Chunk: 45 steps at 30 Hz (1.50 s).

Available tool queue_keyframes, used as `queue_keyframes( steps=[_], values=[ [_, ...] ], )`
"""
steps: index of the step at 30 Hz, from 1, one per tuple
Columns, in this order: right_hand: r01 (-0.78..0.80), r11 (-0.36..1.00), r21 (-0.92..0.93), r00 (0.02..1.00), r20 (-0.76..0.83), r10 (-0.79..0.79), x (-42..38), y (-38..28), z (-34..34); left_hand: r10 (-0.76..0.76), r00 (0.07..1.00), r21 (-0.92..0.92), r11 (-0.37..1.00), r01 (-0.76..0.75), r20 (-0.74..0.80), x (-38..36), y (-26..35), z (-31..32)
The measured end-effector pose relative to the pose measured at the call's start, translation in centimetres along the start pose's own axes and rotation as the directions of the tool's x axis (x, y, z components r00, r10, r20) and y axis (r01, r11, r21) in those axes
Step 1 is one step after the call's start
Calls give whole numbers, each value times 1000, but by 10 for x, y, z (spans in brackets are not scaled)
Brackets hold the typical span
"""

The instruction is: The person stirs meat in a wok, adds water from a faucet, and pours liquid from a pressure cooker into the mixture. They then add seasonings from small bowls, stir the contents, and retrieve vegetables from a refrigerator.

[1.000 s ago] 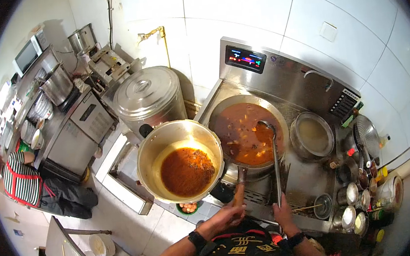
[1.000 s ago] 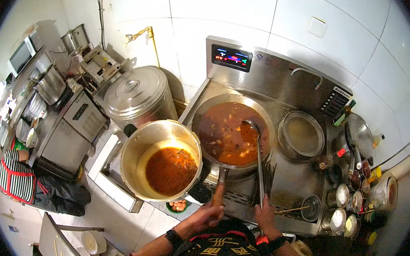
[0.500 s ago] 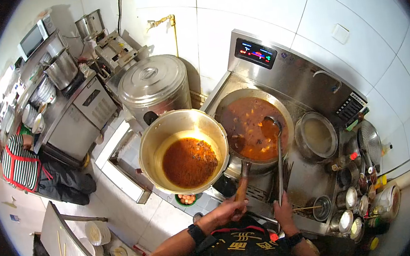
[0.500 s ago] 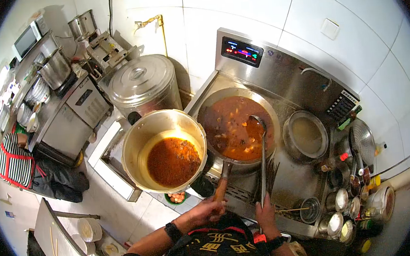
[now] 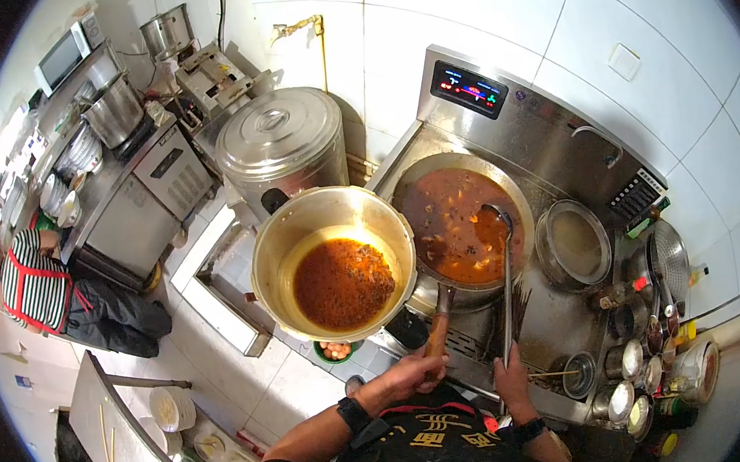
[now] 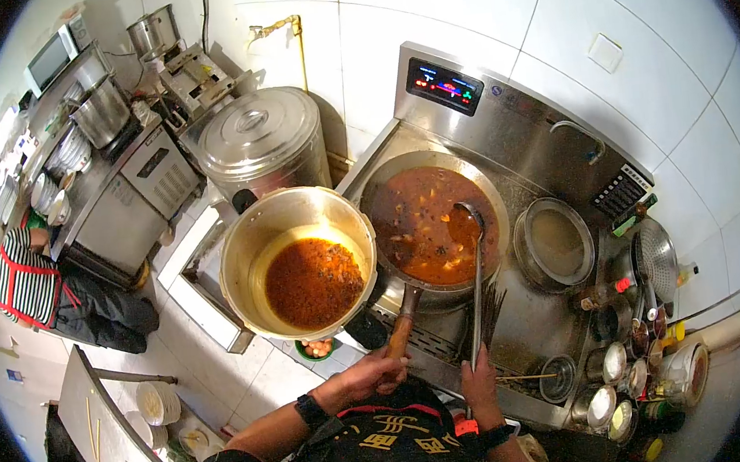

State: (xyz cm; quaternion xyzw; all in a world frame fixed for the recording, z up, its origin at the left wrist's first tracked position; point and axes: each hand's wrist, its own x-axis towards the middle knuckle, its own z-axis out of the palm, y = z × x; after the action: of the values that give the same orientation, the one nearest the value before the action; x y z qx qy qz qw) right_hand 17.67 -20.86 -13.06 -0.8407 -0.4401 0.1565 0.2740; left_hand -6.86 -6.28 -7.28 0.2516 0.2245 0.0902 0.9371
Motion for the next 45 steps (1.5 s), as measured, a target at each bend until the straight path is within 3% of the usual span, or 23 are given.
queue_keyframes(
  steps=[12,14,18,20,26,27,29,32,36,38,45],
  values=[
    [-25,999,35,999,28,24,2,-21,-12,18,1000,28,999,-18,-6,1,-1,0],
    [-181,981,62,962,218,164,4,-31,-23,19,1000,29,999,-19,-6,2,-1,0],
    [-132,991,35,973,193,123,4,-2,-5,12,1000,22,1000,-12,4,1,0,-1],
    [-8,1000,-23,1000,26,9,3,3,2,17,1000,19,1000,-17,3,2,-2,-2],
    [11,999,-46,1000,1,-11,2,-4,-1,13,1000,-4,1000,-13,-13,3,-3,-2],
    [11,999,-46,1000,-1,-11,2,-8,-5,14,1000,12,1000,-14,-2,3,-2,-3],
    [-154,987,44,974,176,144,3,-17,-14,14,1000,29,999,-15,10,3,-2,-4],
    [-65,998,17,996,64,64,1,-19,-11,2,1000,44,999,-1,-9,3,-2,-4],
    [-87,996,-23,993,77,88,0,-16,-11,7,1000,31,1000,-6,-19,2,-1,-1],
    [3,1000,-3,1000,24,-3,1,-11,-6,4,1000,9,1000,-4,-25,1,-1,1],
    [-144,990,9,982,126,142,1,-29,-18,-10,1000,17,1000,10,-23,0,0,-1]
  ],
)
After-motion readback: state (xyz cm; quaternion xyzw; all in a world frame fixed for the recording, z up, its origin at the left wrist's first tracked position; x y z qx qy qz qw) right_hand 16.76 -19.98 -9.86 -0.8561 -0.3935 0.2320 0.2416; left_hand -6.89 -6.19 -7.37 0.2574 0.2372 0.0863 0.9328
